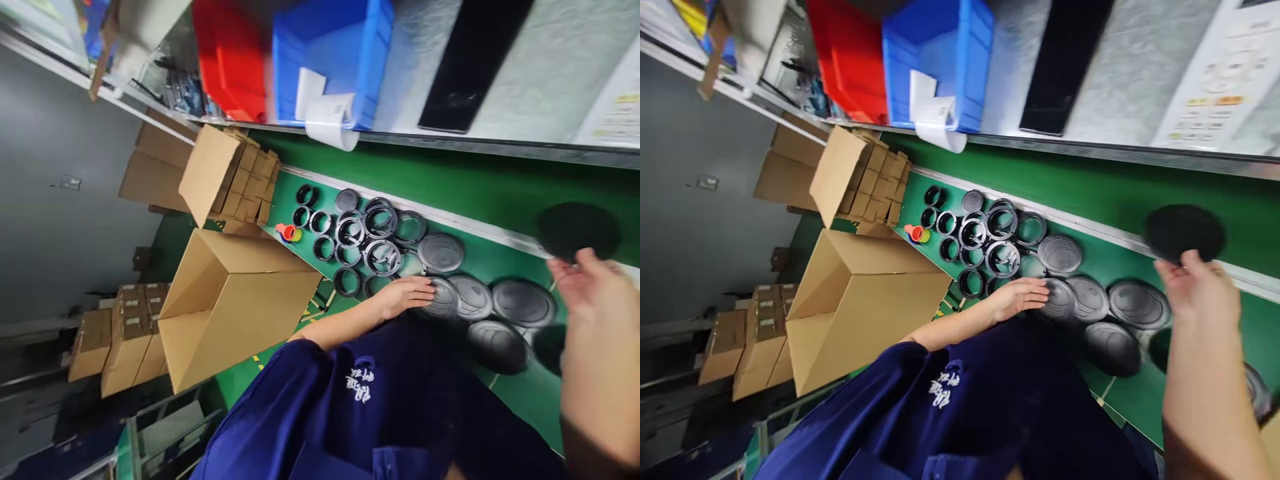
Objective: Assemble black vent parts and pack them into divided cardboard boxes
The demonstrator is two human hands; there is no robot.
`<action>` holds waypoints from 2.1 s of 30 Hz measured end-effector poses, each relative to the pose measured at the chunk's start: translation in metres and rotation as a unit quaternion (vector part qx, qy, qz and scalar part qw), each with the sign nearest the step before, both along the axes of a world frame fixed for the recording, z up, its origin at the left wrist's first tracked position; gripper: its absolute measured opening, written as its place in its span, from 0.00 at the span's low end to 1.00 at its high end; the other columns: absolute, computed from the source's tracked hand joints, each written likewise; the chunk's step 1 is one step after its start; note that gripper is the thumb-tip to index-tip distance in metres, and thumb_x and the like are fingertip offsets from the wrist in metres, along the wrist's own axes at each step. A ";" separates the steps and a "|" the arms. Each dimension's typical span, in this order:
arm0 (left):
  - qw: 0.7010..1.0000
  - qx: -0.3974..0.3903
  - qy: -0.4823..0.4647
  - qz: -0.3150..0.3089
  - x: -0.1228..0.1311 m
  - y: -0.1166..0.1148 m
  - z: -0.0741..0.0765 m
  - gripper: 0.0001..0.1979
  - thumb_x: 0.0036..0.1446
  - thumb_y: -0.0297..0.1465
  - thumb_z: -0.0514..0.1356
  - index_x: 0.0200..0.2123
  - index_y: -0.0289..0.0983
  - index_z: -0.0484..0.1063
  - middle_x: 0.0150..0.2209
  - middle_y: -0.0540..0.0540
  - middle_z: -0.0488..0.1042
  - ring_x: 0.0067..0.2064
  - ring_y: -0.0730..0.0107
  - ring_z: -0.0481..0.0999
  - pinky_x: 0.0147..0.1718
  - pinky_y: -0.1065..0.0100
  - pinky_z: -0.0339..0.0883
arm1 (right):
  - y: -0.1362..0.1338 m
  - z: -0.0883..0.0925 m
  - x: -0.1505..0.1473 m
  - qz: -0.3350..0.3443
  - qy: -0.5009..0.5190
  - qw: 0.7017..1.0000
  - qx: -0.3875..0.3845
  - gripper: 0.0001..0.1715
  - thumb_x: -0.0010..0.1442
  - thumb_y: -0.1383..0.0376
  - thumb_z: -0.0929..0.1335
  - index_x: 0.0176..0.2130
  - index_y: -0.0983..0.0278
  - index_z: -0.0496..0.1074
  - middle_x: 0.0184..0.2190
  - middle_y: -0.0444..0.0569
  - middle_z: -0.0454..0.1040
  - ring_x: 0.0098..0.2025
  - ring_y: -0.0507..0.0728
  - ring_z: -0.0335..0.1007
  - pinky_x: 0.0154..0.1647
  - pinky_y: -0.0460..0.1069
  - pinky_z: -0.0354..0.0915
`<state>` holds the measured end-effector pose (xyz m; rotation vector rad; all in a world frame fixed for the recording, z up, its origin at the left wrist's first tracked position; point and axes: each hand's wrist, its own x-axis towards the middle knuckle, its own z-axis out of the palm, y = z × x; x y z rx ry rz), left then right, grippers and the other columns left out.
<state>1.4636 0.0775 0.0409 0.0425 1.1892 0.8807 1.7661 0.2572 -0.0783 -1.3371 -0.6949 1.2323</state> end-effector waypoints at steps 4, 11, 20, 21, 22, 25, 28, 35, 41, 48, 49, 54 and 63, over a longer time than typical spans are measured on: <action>0.984 0.101 -0.093 0.115 -0.028 0.004 0.019 0.24 0.65 0.49 0.61 0.60 0.46 0.72 0.60 0.39 0.75 0.57 0.52 0.77 0.64 0.42 0.62 | -0.098 0.064 -0.129 0.284 0.103 0.950 -0.078 0.16 0.52 0.46 0.77 0.28 0.51 0.75 0.43 0.53 0.81 0.46 0.68 0.80 0.49 0.72 0.76; 0.945 0.196 -0.064 0.254 -0.118 -0.028 0.059 0.28 0.72 0.49 0.47 0.63 0.38 0.70 0.60 0.38 0.76 0.63 0.50 0.73 0.64 0.46 0.63 | -0.155 0.137 -0.266 0.419 -0.128 0.898 0.033 0.33 0.64 0.36 0.63 0.38 0.60 0.75 0.37 0.54 0.76 0.42 0.65 0.75 0.45 0.64 0.77; 0.937 0.181 -0.153 0.258 -0.212 -0.088 0.055 0.36 0.69 0.57 0.46 0.60 0.36 0.73 0.55 0.35 0.79 0.62 0.47 0.74 0.63 0.45 0.64 | -0.154 0.162 -0.365 0.493 -0.381 0.674 0.396 0.26 0.73 0.53 0.58 0.56 0.53 0.80 0.64 0.53 0.64 0.66 0.69 0.55 0.70 0.69 0.55; 0.944 0.163 -0.152 0.244 -0.225 -0.093 0.054 0.37 0.68 0.58 0.46 0.59 0.35 0.74 0.54 0.34 0.80 0.61 0.46 0.75 0.63 0.44 0.65 | -0.155 0.160 -0.379 0.509 -0.384 0.660 0.397 0.27 0.74 0.53 0.58 0.55 0.54 0.81 0.64 0.53 0.64 0.67 0.69 0.54 0.71 0.69 0.54; 0.952 0.143 -0.148 0.228 -0.238 -0.097 0.052 0.38 0.68 0.59 0.46 0.58 0.34 0.75 0.53 0.33 0.80 0.60 0.44 0.76 0.62 0.43 0.66 | -0.155 0.158 -0.393 0.526 -0.383 0.648 0.396 0.28 0.74 0.52 0.57 0.53 0.55 0.82 0.64 0.53 0.64 0.68 0.69 0.53 0.71 0.69 0.53; 0.966 0.101 -0.135 0.194 -0.279 -0.109 0.048 0.43 0.65 0.63 0.44 0.57 0.33 0.75 0.50 0.30 0.81 0.56 0.40 0.78 0.58 0.39 0.68 | -0.156 0.157 -0.432 0.569 -0.359 0.631 0.386 0.33 0.74 0.50 0.54 0.46 0.58 0.84 0.61 0.54 0.68 0.68 0.68 0.52 0.72 0.67 0.52; 0.963 0.108 -0.153 0.193 -0.313 -0.113 0.047 0.46 0.62 0.65 0.44 0.56 0.31 0.76 0.48 0.29 0.81 0.55 0.39 0.79 0.56 0.38 0.69 | -0.156 0.164 -0.466 0.600 -0.324 0.645 0.344 0.38 0.75 0.47 0.52 0.46 0.59 0.83 0.60 0.55 0.69 0.66 0.67 0.56 0.72 0.66 0.54; 0.942 0.138 -0.196 0.236 -0.359 -0.109 0.038 0.43 0.64 0.63 0.46 0.55 0.30 0.75 0.49 0.30 0.81 0.57 0.40 0.78 0.58 0.40 0.69 | -0.149 0.177 -0.507 0.617 -0.319 0.646 0.318 0.44 0.75 0.44 0.45 0.60 0.58 0.76 0.66 0.54 0.65 0.70 0.65 0.55 0.71 0.65 0.56; 0.937 0.116 -0.214 0.251 -0.380 -0.091 0.013 0.41 0.65 0.61 0.47 0.55 0.31 0.77 0.46 0.33 0.83 0.53 0.47 0.81 0.57 0.50 0.72 | -0.151 0.154 -0.532 0.686 -0.383 0.437 0.438 0.52 0.65 0.38 0.66 0.74 0.64 0.56 0.76 0.63 0.46 0.77 0.76 0.36 0.73 0.75 0.42; 0.905 0.144 -0.178 0.358 -0.419 -0.055 0.003 0.37 0.68 0.58 0.47 0.65 0.37 0.69 0.51 0.35 0.80 0.55 0.50 0.79 0.60 0.45 0.68 | -0.088 0.122 -0.629 0.663 -0.410 0.483 0.399 0.60 0.56 0.44 0.73 0.75 0.61 0.49 0.73 0.64 0.50 0.72 0.76 0.49 0.67 0.72 0.57; 0.902 0.135 -0.161 0.378 -0.426 -0.056 0.001 0.35 0.68 0.57 0.48 0.66 0.40 0.67 0.52 0.35 0.80 0.56 0.50 0.79 0.60 0.43 0.67 | -0.069 0.116 -0.650 0.631 -0.435 0.514 0.384 0.59 0.56 0.44 0.72 0.75 0.62 0.51 0.72 0.65 0.52 0.71 0.77 0.50 0.67 0.72 0.57; 0.904 0.114 -0.126 0.392 -0.435 -0.095 -0.016 0.27 0.70 0.49 0.53 0.58 0.35 0.73 0.57 0.32 0.77 0.57 0.52 0.78 0.59 0.46 0.70 | 0.017 0.076 -0.734 0.522 -0.565 0.567 0.295 0.59 0.57 0.43 0.71 0.73 0.68 0.53 0.69 0.70 0.54 0.69 0.80 0.51 0.68 0.71 0.53; 0.878 0.019 -0.154 0.452 -0.405 -0.186 -0.043 0.18 0.71 0.39 0.56 0.52 0.32 0.76 0.50 0.35 0.81 0.50 0.56 0.83 0.54 0.55 0.75 | 0.040 0.051 -0.758 0.499 -0.636 0.495 0.317 0.51 0.69 0.40 0.56 0.76 0.68 0.44 0.76 0.67 0.38 0.77 0.76 0.34 0.73 0.73 0.38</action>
